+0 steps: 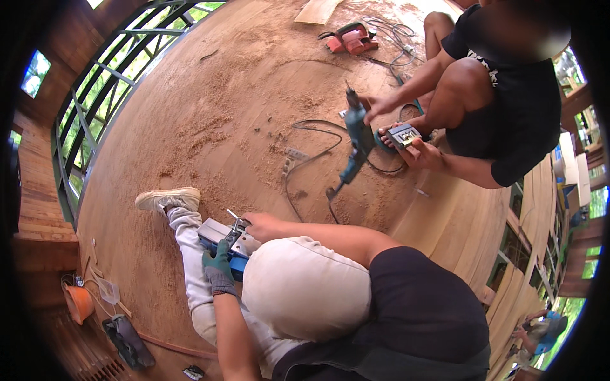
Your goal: The person sits on the floor and uses a drill and a small metal tool to assemble or adjust a blue and silver power tool. They manipulate the tool's components and interact with another person who hands over parts.
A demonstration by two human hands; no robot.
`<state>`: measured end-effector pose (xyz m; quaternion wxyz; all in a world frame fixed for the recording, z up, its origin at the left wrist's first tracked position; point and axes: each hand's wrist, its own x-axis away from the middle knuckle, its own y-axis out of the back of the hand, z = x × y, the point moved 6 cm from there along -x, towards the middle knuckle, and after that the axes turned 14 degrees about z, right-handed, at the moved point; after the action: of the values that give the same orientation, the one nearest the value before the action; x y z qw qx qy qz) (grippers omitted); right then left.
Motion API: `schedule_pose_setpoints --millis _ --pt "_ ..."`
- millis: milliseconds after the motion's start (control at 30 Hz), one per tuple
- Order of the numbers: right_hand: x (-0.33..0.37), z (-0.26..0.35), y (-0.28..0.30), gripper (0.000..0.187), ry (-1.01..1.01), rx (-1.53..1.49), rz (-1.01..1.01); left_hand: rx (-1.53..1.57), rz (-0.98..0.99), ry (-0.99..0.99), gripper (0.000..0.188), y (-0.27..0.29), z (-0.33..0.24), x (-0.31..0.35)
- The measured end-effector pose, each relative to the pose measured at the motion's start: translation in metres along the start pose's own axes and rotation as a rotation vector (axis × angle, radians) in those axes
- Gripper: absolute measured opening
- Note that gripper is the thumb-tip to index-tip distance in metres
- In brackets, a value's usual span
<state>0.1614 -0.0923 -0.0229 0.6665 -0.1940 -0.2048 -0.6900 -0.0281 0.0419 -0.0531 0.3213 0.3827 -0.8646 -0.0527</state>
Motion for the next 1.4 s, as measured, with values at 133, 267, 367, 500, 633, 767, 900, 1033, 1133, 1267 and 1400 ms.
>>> schedule_pose_setpoints --millis 133,267,367,500,633,767,900,1033,1133,1267,1400 --pt "-0.014 -0.006 0.001 0.044 0.06 0.027 -0.028 0.018 0.037 -0.019 0.073 -0.004 -0.002 0.001" --pt "-0.026 -0.02 0.003 0.041 0.165 0.073 -0.093 0.108 0.024 -0.032 0.069 -0.008 -0.003 0.0" --pt "-0.032 -0.024 0.001 0.036 0.172 0.094 -0.12 0.042 -0.004 -0.023 0.067 -0.004 -0.006 0.003" --pt "-0.034 -0.017 0.003 0.028 0.065 0.156 -0.129 0.026 0.017 -0.066 0.066 -0.004 -0.013 0.008" --pt "-0.041 -0.001 0.001 0.03 -0.008 0.161 -0.044 0.017 0.027 -0.061 0.072 -0.004 -0.005 0.002" --pt "-0.042 0.008 0.001 0.035 -0.001 0.354 -0.155 -0.128 -0.045 0.024 0.087 0.001 0.012 -0.006" --pt "-0.04 -0.009 -0.001 0.034 -0.041 0.293 -0.163 -0.056 -0.02 -0.063 0.073 -0.003 0.006 -0.004" --pt "-0.055 -0.013 0.004 0.032 -0.012 0.085 -0.08 -0.158 -0.061 -0.124 0.066 0.0 -0.015 0.011" --pt "-0.063 -0.013 0.004 0.033 -0.098 0.083 -0.076 -0.171 -0.088 -0.025 0.071 0.004 -0.019 0.016" --pt "-0.053 -0.001 0.003 0.035 -0.029 0.292 -0.205 -0.218 -0.075 0.001 0.076 0.003 -0.024 0.014" --pt "-0.047 -0.006 0.001 0.036 -0.027 0.254 -0.234 -0.264 -0.084 0.034 0.077 0.004 -0.03 0.018"
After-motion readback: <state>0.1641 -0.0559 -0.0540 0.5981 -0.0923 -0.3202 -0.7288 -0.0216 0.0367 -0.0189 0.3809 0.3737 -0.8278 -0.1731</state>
